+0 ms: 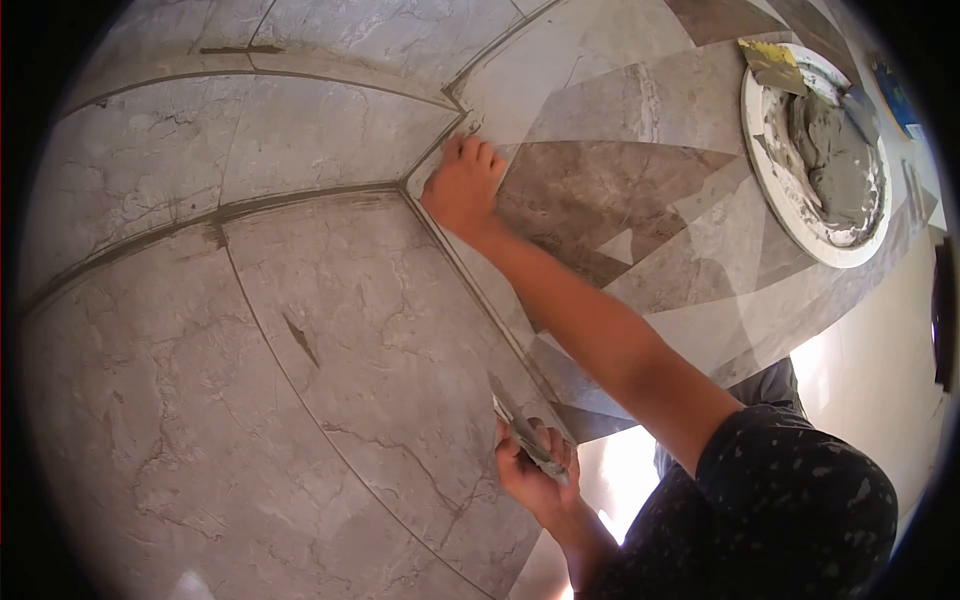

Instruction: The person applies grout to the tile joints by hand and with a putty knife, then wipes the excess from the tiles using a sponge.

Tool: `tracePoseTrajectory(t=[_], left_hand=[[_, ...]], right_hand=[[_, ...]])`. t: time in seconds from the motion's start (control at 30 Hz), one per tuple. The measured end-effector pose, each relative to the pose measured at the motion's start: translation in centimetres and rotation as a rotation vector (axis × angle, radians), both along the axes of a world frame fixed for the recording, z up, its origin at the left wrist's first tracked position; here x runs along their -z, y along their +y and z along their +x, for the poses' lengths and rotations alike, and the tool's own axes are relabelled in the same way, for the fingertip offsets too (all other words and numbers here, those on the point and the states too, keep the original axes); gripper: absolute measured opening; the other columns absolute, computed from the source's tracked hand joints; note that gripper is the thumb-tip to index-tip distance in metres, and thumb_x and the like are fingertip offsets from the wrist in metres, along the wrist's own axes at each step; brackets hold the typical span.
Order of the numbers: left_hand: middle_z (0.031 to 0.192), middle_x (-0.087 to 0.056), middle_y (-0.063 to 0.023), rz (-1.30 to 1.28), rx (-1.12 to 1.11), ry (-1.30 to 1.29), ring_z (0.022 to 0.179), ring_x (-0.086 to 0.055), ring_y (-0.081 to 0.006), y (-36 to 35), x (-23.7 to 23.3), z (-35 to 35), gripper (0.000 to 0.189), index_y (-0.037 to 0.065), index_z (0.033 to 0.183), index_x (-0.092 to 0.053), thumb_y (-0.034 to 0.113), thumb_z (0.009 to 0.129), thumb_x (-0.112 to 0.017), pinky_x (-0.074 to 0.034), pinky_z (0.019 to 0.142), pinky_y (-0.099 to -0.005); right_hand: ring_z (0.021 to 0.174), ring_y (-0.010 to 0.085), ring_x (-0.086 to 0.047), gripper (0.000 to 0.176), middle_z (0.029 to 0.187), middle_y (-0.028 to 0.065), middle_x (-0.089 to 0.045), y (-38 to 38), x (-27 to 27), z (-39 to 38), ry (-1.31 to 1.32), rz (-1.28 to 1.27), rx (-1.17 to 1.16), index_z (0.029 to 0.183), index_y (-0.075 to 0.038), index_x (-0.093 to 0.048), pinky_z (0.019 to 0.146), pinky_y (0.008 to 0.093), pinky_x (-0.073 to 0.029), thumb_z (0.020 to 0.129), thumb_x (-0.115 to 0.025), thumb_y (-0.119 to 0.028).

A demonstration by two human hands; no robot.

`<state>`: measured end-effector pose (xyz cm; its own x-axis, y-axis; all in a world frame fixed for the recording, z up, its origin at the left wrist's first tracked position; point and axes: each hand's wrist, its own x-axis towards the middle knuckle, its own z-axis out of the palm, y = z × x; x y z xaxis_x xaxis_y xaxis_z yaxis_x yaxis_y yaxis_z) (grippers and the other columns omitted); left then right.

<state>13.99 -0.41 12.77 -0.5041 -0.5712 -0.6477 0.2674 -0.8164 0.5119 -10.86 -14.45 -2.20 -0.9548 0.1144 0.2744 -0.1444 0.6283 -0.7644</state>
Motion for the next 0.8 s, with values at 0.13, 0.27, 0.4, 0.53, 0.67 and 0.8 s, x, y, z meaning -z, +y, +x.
tracePoseTrajectory(t=[0.13, 0.27, 0.4, 0.53, 0.67, 0.8], left_hand=[[0.063, -0.050, -0.0077, 0.001, 0.010, 0.024, 0.040, -0.039, -0.0139, -0.2, -0.2, 0.3, 0.024, 0.008, 0.103, -0.050, 0.019, 0.084, -0.041, -0.032, 0.033, -0.0252], [0.074, -0.054, -0.0130, -0.034, 0.055, 0.199, 0.049, -0.045, -0.0160, -0.9, 0.9, 0.9, 0.030, 0.003, 0.112, -0.046, 0.019, 0.087, -0.040, -0.038, 0.039, -0.0261], [0.081, -0.059, -0.0122, -0.247, -0.019, -0.219, 0.055, -0.051, -0.0157, -0.6, -0.3, -1.7, 0.029, 0.000, 0.109, -0.049, 0.019, 0.088, -0.042, -0.042, 0.043, -0.0242], [0.075, -0.056, -0.0068, -0.200, -0.107, -0.316, 0.051, -0.047, -0.0132, -1.9, 1.6, -5.5, 0.026, 0.003, 0.103, -0.052, 0.021, 0.086, -0.044, -0.038, 0.039, -0.0215], [0.072, -0.056, -0.0057, -0.055, 0.100, -0.198, 0.051, -0.047, -0.0113, -3.0, 3.9, -7.7, 0.020, 0.005, 0.099, -0.053, 0.018, 0.086, -0.044, -0.037, 0.039, -0.0202], [0.071, -0.057, -0.0061, 0.000, 0.319, -0.028, 0.054, -0.053, -0.0111, -3.1, 4.6, -9.2, 0.017, 0.004, 0.096, -0.052, 0.014, 0.086, -0.043, -0.041, 0.040, -0.0199]], right_hand=[[0.091, 0.0287, -0.041, 0.060, 0.096, 0.0173, -0.047, 0.1, 0.2, -1.2, -0.073, 0.068, -0.011, 0.112, 0.012, -0.050, 0.079, 0.0406, -0.028, 0.061, -0.060, -0.016], [0.094, 0.0294, -0.041, 0.058, 0.099, 0.0183, -0.048, -2.1, -0.9, 1.0, -0.174, 0.067, -0.163, 0.114, 0.010, -0.050, 0.082, 0.0424, -0.028, 0.063, -0.060, -0.016], [0.094, 0.0279, -0.043, 0.053, 0.105, 0.0159, -0.047, 1.0, -4.3, 2.2, -0.561, -0.084, -0.635, 0.118, 0.000, -0.053, 0.085, 0.0385, -0.031, 0.068, -0.059, -0.018], [0.084, 0.0259, -0.048, 0.051, 0.095, 0.0128, -0.048, 11.7, -5.1, 1.6, -0.324, -0.516, -1.015, 0.124, -0.008, -0.050, 0.078, 0.0386, -0.039, 0.073, -0.055, -0.007], [0.086, 0.0244, -0.047, 0.057, 0.092, 0.0111, -0.048, 21.4, -9.3, 2.5, -0.266, -0.536, -1.344, 0.124, -0.010, -0.050, 0.078, 0.0360, -0.040, 0.069, -0.051, 0.006], [0.088, 0.0227, -0.047, 0.058, 0.092, 0.0099, -0.049, 26.0, -9.0, 0.8, 0.099, -0.153, -1.376, 0.116, -0.010, -0.057, 0.078, 0.0350, -0.039, 0.062, -0.053, 0.011]])
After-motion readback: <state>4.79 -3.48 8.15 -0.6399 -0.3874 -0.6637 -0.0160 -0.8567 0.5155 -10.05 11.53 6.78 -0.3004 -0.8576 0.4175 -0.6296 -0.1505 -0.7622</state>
